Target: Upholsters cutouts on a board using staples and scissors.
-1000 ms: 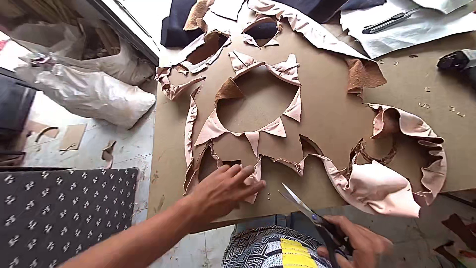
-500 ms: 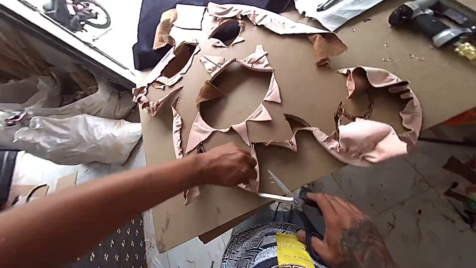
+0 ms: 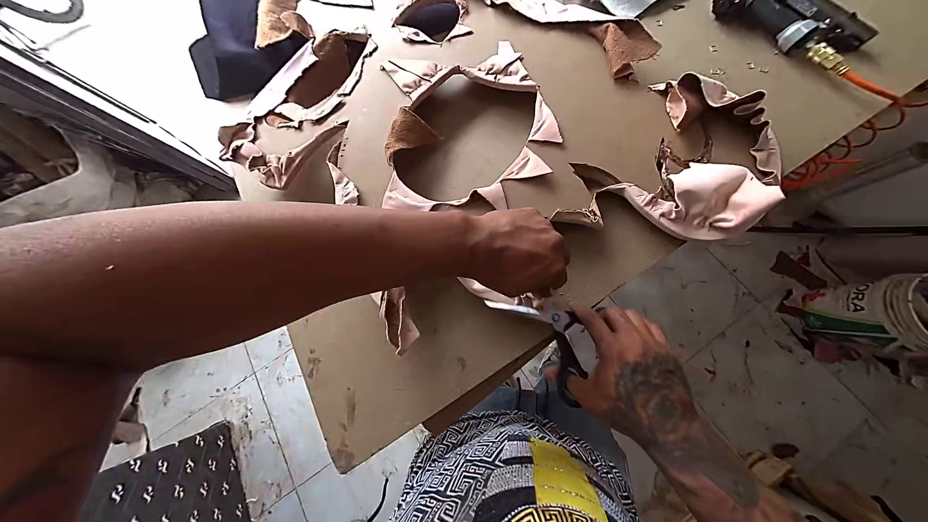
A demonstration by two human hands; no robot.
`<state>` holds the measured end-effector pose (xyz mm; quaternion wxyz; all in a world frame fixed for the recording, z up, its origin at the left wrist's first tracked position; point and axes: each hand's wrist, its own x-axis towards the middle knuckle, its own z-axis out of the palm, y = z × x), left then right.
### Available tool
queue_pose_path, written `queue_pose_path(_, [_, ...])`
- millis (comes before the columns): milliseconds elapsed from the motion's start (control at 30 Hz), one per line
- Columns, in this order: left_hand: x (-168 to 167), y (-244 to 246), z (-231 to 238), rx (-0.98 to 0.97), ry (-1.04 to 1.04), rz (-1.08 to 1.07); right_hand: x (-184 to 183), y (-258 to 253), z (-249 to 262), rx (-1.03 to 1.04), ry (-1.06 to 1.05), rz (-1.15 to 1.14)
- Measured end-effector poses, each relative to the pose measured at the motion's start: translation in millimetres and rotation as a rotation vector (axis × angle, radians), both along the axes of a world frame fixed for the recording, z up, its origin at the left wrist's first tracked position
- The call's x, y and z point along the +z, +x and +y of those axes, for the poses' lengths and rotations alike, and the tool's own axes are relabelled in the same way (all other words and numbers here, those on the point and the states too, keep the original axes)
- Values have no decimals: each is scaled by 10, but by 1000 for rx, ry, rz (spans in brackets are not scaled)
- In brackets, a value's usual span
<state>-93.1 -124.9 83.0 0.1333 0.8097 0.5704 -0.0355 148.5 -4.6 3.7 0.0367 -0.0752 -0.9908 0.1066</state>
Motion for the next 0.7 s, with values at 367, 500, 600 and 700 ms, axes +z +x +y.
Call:
queue_pose_path(367, [-132,-3,-92,67,28,-105,45,-298,1,53,17,-96])
queue_pose_path(500, [-202,-36,-192,118,55,-139,-38,-439,46,88,23,-67])
queue_pose_path(600, [-306,-18,-281,188,101,-210,8,-441,48,62,32,-142])
queue_pose_path(700, [-409,10,-314,284,143,-262,72,-590,8,47,35,-199])
